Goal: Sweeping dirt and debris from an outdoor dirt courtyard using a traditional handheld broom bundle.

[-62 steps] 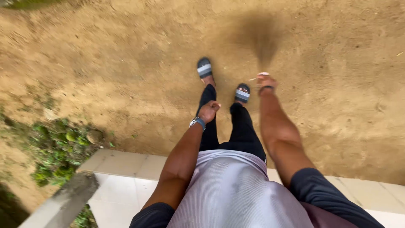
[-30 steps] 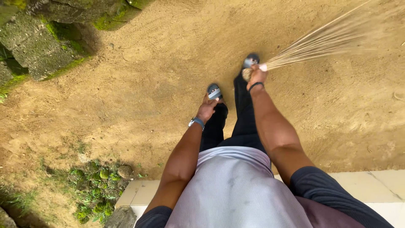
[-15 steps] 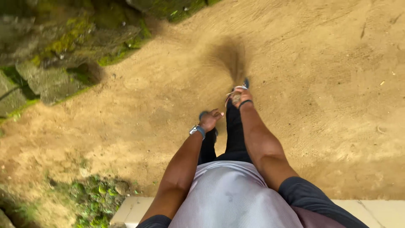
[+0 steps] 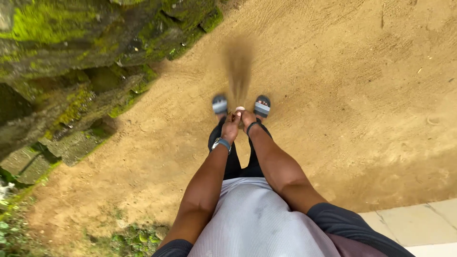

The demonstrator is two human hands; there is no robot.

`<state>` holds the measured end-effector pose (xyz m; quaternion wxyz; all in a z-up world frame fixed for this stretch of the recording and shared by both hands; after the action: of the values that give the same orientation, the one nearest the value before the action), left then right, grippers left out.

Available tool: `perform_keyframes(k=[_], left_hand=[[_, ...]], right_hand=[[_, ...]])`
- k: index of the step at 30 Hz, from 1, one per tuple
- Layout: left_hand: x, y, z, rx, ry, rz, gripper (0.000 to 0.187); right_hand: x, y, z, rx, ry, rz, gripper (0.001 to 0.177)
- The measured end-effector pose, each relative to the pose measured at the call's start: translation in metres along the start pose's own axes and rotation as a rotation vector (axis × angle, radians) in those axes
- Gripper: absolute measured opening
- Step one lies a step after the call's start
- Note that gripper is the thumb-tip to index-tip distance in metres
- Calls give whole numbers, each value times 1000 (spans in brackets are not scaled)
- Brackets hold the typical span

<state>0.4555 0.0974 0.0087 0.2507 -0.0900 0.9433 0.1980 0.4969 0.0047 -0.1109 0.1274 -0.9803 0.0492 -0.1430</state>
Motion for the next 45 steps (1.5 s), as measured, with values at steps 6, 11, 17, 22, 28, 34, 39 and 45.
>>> perform_keyframes(k=[6,11,17,22,28,34,39,45], left_hand=[[-36,24,44,184,-84,111,55],[-67,40,87,349,-175,253,50],[-126,81,122,406,-198,359,48],[-151,86,133,438,-201,439,51],[-170,70,144,472,-251,617,52],[-199,27,147,494,-250,665,49],[-291,-18,116,455,-239,576,45],[-282,-71,145,502,-323,656,46]], right_hand=[[29,50,129,-121,-40,-44,17],[121,8,49,-346,280,141,11],[132,-73,35,-528,531,135,16],[142,-38,91,-121,428,2,27],[193,27,131,-219,97,375,21],[248,-10,111,-832,469,-330,25],[321,35,123,-16,-58,285,21],[358,109,138,-562,415,202,12]])
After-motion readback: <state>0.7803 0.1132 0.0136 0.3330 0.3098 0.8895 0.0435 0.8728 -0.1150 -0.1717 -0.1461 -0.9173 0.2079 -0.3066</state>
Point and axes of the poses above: each hand's wrist, its own z-axis towards the middle knuckle, its own y-axis out of the back of the hand, x = y × z, the point moved 3 cm from there along z, towards the middle knuckle, and after that the axes turned 5 degrees about -z, right-handed, at the moved point
